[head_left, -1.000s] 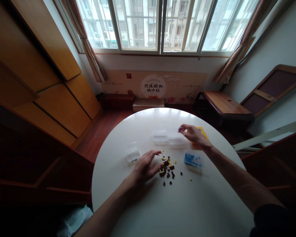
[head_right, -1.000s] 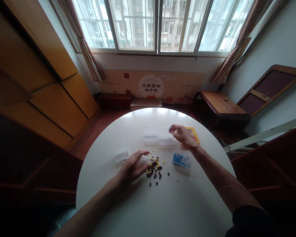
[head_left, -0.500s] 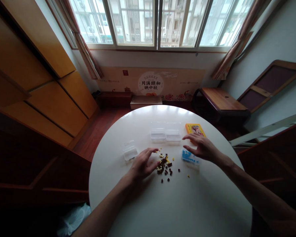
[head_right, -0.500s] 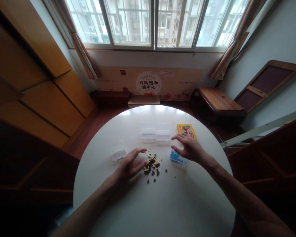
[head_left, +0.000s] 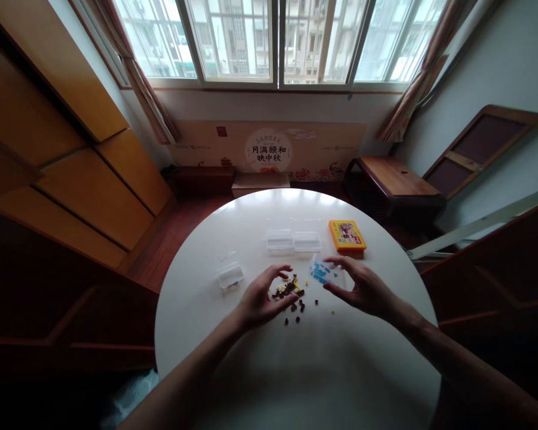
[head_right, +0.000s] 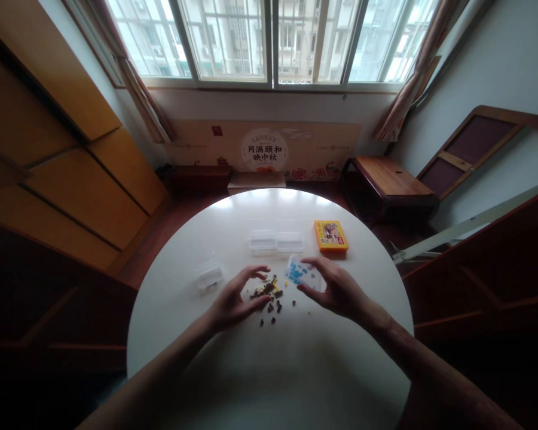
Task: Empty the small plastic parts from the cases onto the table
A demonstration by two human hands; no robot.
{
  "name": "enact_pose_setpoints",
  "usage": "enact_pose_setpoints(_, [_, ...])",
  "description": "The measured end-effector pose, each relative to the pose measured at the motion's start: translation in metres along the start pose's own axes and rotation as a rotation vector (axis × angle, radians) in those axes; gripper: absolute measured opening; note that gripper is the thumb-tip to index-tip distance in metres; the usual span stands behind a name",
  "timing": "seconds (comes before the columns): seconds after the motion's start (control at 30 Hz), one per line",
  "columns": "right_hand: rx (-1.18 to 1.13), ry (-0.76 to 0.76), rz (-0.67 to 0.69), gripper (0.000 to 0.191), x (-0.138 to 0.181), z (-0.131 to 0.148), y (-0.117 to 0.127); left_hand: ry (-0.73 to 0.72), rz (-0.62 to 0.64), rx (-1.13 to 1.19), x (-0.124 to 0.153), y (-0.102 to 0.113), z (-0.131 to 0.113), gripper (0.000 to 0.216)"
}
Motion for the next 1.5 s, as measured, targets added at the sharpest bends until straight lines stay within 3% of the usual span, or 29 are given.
enact_pose_setpoints(0.1, [-0.138,0.049,-0.036,0.049,-0.009,0.028,-0.016,0.105,0.013,0.254,-0.004,-0.017,-0.011,0.064])
enact_pose_setpoints(0.23, [-0.204,0.062,-0.092,0.045,-0.015,0.050,-0.039,0.251,-0.086,0.516,-0.001,-0.029,-0.005,0.055])
enact_pose_setpoints(0.33, [-0.160,0.098,-0.061,0.041,-0.016,0.058,-0.051,0.282,-0.168,0.524,0.006,-0.025,0.003,0.053])
enact_pose_setpoints(0.57, [-0.069,0.186,0.103,0.046,-0.017,0.062,-0.067,0.324,-0.215,0.395,0.013,-0.013,0.004,0.051])
enact_pose_setpoints(0.77, [-0.202,0.087,0.136,0.041,-0.020,0.046,-0.061,0.200,-0.160,0.290,0.006,0.000,0.005,0.050])
enact_pose_setpoints(0.97, [-0.313,-0.032,0.090,0.034,-0.016,0.025,-0.055,-0.109,-0.006,-0.002,-0.005,0.022,-0.004,0.054])
enact_pose_setpoints(1.2, [-0.332,-0.102,0.053,0.036,-0.010,0.017,-0.059,-0.382,0.147,-0.223,-0.010,0.026,-0.008,0.076])
enact_pose_setpoints(1.33, [-0.282,-0.103,0.022,0.032,-0.007,0.012,-0.058,-0.464,0.192,-0.274,-0.015,0.029,-0.013,0.083])
enact_pose_setpoints(1.5, [-0.234,-0.073,-0.028,0.028,-0.005,0.006,-0.059,-0.469,0.252,-0.380,-0.020,0.031,-0.024,0.081])
Point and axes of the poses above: each hand's wrist, its own x-axis away from the middle knuckle, its own y-axis out of the back of the hand, z = x × y, the point moved 4 cm from there along -x, towards the middle knuckle, and after that the axes turned 8 degrees about -z, right-handed, at the moved point
